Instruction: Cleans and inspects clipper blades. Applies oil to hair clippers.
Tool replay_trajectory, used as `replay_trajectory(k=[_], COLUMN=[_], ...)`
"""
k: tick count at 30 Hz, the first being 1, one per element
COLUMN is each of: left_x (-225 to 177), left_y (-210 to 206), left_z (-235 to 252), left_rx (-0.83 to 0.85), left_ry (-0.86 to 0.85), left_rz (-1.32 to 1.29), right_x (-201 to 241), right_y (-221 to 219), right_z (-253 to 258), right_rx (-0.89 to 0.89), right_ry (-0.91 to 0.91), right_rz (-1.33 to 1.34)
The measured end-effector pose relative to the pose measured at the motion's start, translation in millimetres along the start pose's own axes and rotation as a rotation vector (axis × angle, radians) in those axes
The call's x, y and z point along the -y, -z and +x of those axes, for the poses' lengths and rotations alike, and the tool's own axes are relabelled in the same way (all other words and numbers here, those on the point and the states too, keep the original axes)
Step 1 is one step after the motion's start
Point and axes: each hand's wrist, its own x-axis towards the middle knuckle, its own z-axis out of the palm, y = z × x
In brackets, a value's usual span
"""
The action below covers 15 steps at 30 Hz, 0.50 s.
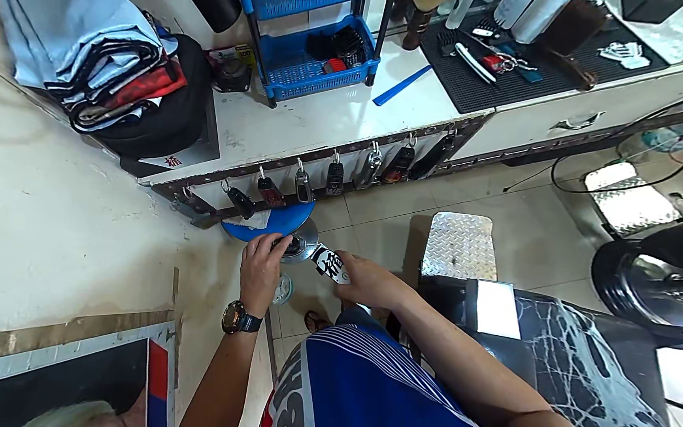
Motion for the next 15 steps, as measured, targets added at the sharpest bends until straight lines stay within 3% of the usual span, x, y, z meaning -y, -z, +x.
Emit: replay_trajectory(k=[15], left_x=[-2.0], left_y=[1.1], left_z=[0.7], left_rx=[-0.015], left_ry=[-0.024], left_rz=[0.011], right_x=[-0.3], right_y=[2.5], right_z=[-0.1], right_rx=[0.015], right_ry=[-0.005], right_rz=[0.000])
